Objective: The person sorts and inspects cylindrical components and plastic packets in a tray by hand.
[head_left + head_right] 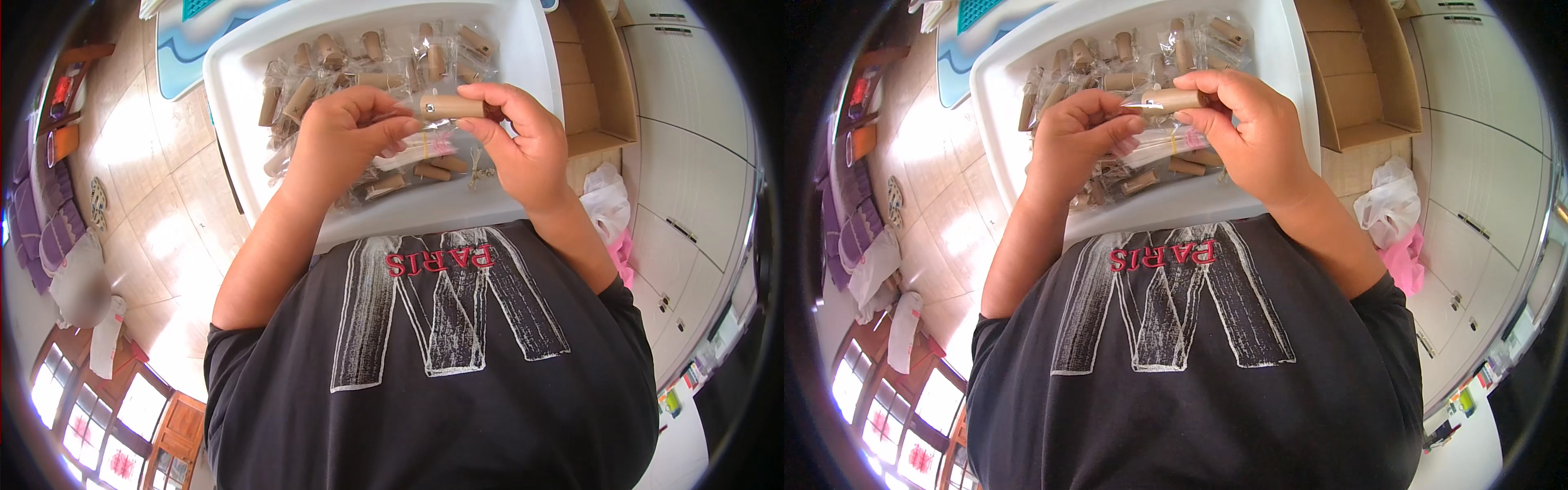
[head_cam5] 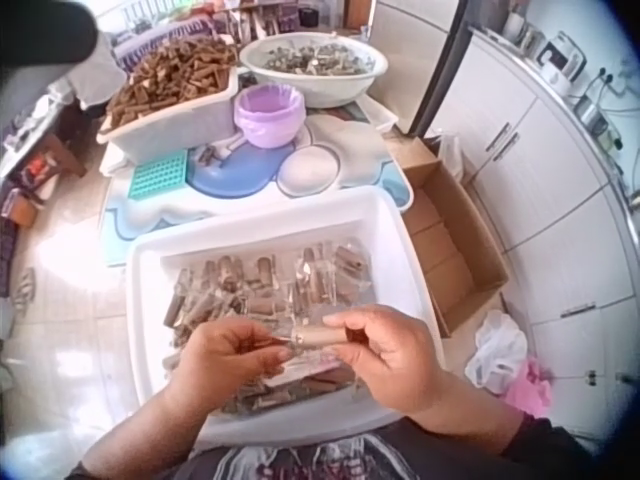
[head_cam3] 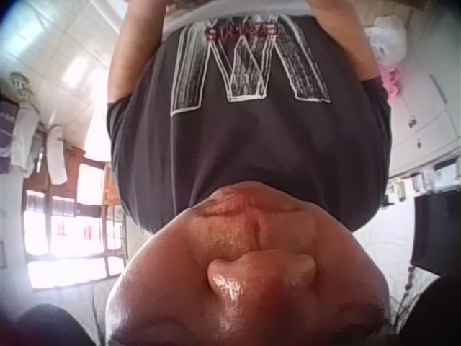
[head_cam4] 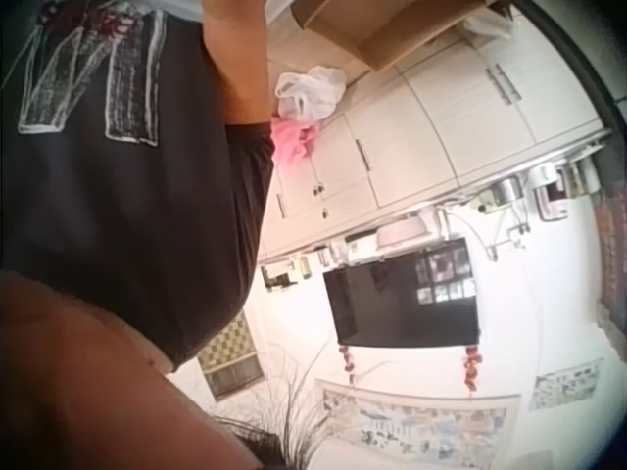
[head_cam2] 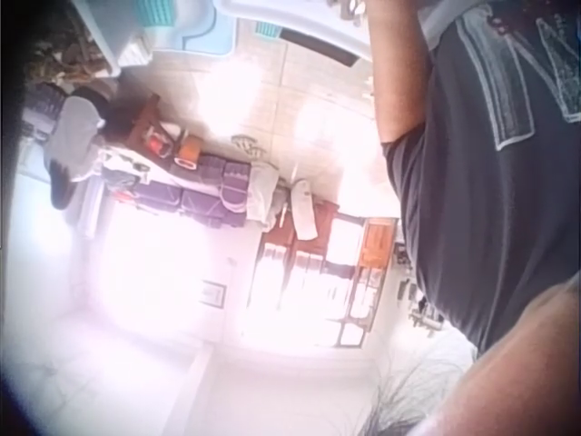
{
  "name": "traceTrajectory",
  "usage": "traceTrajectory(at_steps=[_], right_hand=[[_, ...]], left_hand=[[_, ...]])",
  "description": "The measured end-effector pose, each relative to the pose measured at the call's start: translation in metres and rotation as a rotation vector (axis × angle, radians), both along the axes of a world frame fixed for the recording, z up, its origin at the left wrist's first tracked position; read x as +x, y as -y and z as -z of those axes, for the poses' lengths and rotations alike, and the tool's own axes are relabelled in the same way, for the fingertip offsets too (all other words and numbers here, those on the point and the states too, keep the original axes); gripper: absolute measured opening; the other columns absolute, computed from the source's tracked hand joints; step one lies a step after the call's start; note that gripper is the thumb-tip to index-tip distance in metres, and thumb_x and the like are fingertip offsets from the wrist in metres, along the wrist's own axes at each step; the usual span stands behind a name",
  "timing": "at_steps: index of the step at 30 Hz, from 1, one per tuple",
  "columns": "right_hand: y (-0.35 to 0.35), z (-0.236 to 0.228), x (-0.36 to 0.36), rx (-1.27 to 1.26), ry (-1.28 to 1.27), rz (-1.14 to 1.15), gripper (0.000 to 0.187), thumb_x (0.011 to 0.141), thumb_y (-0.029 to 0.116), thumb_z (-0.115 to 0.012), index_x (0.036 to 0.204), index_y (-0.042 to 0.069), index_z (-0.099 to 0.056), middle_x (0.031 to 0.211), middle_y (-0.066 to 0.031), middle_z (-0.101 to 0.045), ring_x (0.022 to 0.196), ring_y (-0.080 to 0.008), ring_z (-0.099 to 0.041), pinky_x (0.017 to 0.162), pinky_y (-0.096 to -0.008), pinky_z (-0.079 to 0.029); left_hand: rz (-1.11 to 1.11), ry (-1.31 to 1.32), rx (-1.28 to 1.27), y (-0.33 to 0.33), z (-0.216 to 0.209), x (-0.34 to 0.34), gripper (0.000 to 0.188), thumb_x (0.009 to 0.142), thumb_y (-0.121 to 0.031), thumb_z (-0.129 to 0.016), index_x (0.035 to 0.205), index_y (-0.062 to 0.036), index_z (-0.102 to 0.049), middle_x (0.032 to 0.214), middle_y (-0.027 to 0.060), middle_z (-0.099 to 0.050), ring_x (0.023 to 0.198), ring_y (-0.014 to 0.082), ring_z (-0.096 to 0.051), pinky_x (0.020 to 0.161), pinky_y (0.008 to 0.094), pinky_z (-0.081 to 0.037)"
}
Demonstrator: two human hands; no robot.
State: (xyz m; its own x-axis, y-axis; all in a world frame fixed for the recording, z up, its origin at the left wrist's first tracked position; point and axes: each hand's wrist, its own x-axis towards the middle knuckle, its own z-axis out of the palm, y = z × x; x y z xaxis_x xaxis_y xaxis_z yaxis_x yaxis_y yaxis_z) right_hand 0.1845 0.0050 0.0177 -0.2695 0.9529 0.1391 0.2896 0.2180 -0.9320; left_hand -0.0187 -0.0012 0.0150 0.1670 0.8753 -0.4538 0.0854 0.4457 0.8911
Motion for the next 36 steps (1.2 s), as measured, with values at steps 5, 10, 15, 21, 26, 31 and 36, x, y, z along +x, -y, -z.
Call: traceTrajectory(at_steps=[5, 10, 15, 21, 26, 31, 36], right_hand=[[-0.005, 0.007, 0.007, -0.311, -0.194, -0.088, 0.022, 0.077, -0.001, -0.064, 0.099, 0.0, -0.06, 0.079, -0.0017, -0.059, 0.07, -0.0065, -0.052, 0.062, -0.0207, -0.043], [-0.01, 0.006, 0.007, -0.62, -0.317, -0.187, 0.024, 0.077, 0.0, -0.064, 0.1, 0.001, -0.06, 0.082, -0.0018, -0.06, 0.072, -0.0057, -0.054, 0.064, -0.019, -0.044], [-0.006, 0.004, -0.004, -0.464, -0.17, -0.068, 0.016, 0.077, 0.005, -0.067, 0.092, 0.0, -0.062, 0.079, -0.0011, -0.06, 0.07, -0.0057, -0.055, 0.062, -0.0189, -0.044], [-0.008, 0.016, 0.0, 0.034, 0.033, -0.036, 0.01, 0.078, 0.008, -0.067, 0.08, 0.0, -0.062, 0.083, -0.0041, -0.055, 0.065, -0.009, -0.053, 0.056, -0.0216, -0.043], [-0.006, 0.016, -0.004, 0.029, 0.019, -0.096, 0.011, 0.079, 0.009, -0.066, 0.084, 0.0, -0.063, 0.097, -0.0073, -0.051, 0.071, -0.0112, -0.054, 0.061, -0.0214, -0.044], [-0.004, 0.02, -0.004, -0.283, -0.206, -0.015, 0.01, 0.078, 0.008, -0.066, 0.085, 0.0, -0.063, 0.1, -0.0072, -0.051, 0.08, -0.0121, -0.055, 0.067, -0.0227, -0.046], [-0.009, 0.013, -0.005, -0.128, -0.011, 0.028, 0.012, 0.074, 0.005, -0.067, 0.086, 0.004, -0.065, 0.094, -0.0064, -0.054, 0.08, -0.0144, -0.055, 0.072, -0.0263, -0.045]], left_hand=[[0.196, 0.171, -0.138, -0.007, -0.004, 0.001, 0.033, 0.077, -0.014, -0.069, 0.103, 0.0036, -0.059, 0.085, 0.0046, -0.062, 0.076, 0.0092, -0.057, 0.069, 0.019, -0.045], [0.146, 0.289, -0.271, -0.007, -0.001, 0.008, 0.033, 0.078, -0.015, -0.068, 0.103, 0.0037, -0.058, 0.085, 0.0033, -0.062, 0.074, 0.0079, -0.056, 0.067, 0.0185, -0.045], [0.068, 0.443, -0.306, -0.008, 0.012, 0.011, 0.031, 0.08, -0.015, -0.066, 0.104, 0.0027, -0.059, 0.081, 0.0008, -0.06, 0.067, 0.005, -0.051, 0.06, 0.018, -0.042], [-0.034, 0.437, -0.236, -0.008, 0.004, 0.018, 0.029, 0.083, -0.016, -0.063, 0.105, 0.0015, -0.059, 0.077, -0.0018, -0.059, 0.059, 0.0027, -0.044, 0.051, 0.0164, -0.033], [-0.16, 0.462, -0.209, -0.006, 0.014, 0.019, 0.027, 0.082, -0.015, -0.064, 0.102, 0.0024, -0.06, 0.081, 0.0039, -0.064, 0.067, 0.0074, -0.055, 0.059, 0.0204, -0.043], [-0.16, 0.393, -0.185, -0.005, 0.013, 0.021, 0.024, 0.082, -0.015, -0.064, 0.099, 0.0009, -0.063, 0.081, 0.0035, -0.065, 0.068, 0.007, -0.055, 0.059, 0.0199, -0.042], [-0.171, 0.405, -0.144, -0.004, 0.014, 0.021, 0.022, 0.084, -0.015, -0.061, 0.099, 0.0002, -0.063, 0.082, 0.0034, -0.065, 0.069, 0.0064, -0.055, 0.059, 0.0199, -0.043]])
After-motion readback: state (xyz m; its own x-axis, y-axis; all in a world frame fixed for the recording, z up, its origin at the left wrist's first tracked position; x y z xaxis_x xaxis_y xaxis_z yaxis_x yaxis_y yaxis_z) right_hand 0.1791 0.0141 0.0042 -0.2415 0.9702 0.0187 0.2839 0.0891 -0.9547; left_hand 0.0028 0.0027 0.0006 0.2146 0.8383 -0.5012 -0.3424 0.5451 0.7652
